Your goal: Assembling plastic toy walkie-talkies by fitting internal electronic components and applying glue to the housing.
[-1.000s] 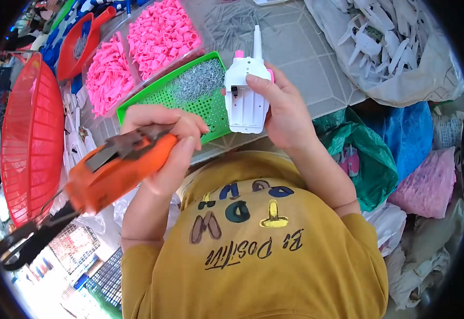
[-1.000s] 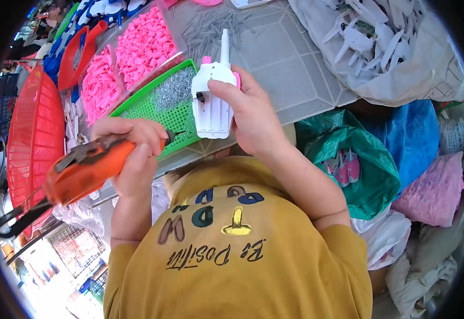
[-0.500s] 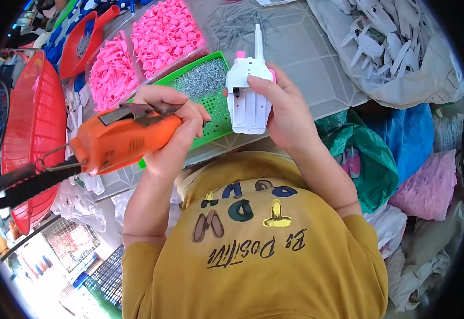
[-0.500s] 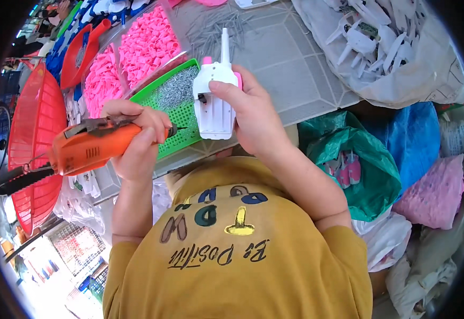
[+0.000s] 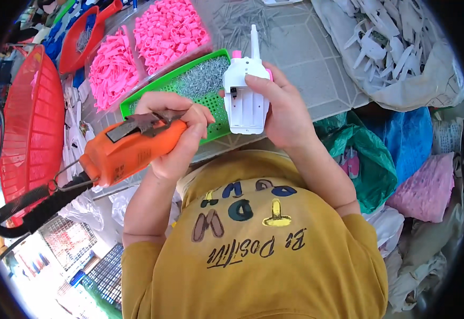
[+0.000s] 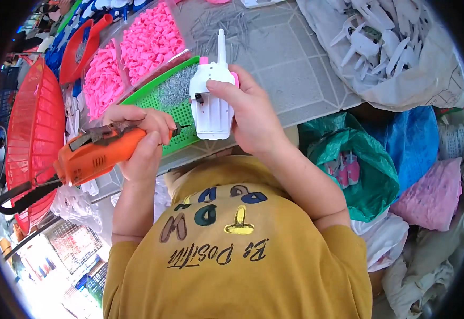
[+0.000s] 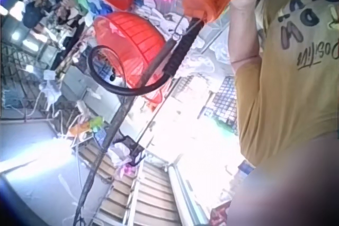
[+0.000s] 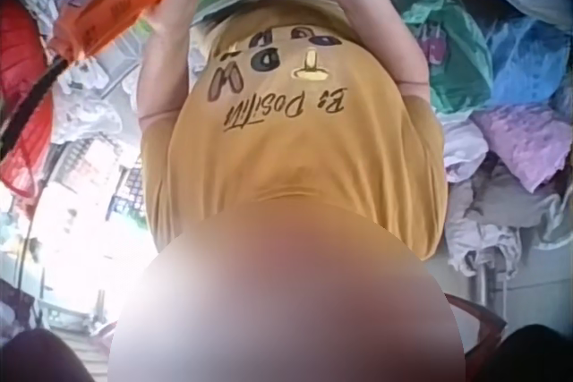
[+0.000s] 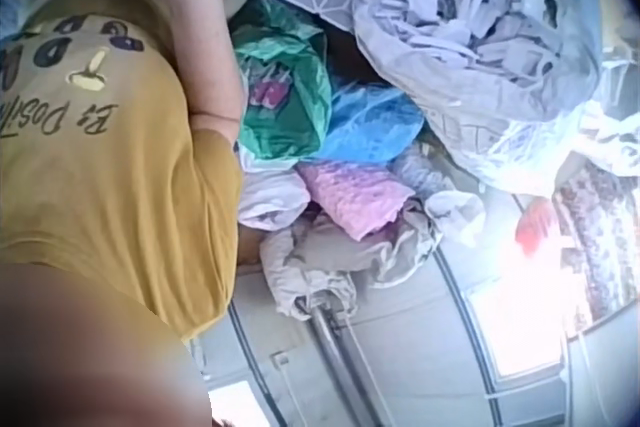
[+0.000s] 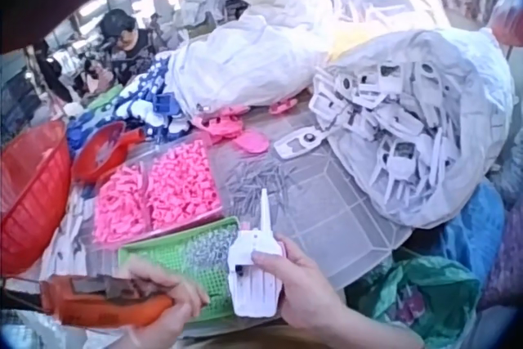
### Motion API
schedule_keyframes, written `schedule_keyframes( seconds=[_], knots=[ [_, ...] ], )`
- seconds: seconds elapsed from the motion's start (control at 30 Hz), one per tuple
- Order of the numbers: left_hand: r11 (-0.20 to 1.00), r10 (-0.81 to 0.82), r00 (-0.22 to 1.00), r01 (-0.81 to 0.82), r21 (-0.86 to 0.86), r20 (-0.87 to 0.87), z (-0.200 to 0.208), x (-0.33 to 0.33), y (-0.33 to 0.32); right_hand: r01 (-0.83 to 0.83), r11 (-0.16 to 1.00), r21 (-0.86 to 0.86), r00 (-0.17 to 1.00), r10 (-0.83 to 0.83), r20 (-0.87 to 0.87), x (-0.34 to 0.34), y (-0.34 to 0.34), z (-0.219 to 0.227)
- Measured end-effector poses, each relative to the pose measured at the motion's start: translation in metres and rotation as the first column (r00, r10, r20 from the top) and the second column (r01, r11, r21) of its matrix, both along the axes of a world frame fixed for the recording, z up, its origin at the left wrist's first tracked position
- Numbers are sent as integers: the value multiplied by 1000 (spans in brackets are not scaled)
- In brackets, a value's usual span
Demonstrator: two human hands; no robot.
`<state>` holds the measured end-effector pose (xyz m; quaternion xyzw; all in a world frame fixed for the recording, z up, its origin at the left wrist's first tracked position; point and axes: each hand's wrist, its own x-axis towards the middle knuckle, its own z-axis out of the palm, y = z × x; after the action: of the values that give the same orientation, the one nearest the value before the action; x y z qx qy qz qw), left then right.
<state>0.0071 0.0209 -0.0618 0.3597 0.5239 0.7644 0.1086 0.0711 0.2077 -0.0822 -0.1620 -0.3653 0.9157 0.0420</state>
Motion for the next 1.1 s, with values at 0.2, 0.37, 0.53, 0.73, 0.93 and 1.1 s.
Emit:
schedule_keyframes(
  seconds=[0.2,0.37,0.53,0.73,0.93,1.1],
  knots=[
    [998,55,996,-55,5,-67,23,9,0,-15,1000,24,1000,14,12,0,-1,-3],
    [990,123,988,-117,75,-91,65,17,9,5,999,37,999,-7,35,1,-6,2],
    [989,110,993,-106,104,-33,63,19,24,-4,999,32,999,2,46,3,-5,8],
    [997,-25,1000,24,71,6,52,4,25,5,998,58,999,-7,37,2,-5,5],
    [983,-167,986,168,74,-17,45,-11,31,16,997,79,999,-19,42,3,-7,8],
    [996,-83,996,84,21,-33,45,-3,35,35,994,107,999,-38,35,4,-11,6]
  ],
)
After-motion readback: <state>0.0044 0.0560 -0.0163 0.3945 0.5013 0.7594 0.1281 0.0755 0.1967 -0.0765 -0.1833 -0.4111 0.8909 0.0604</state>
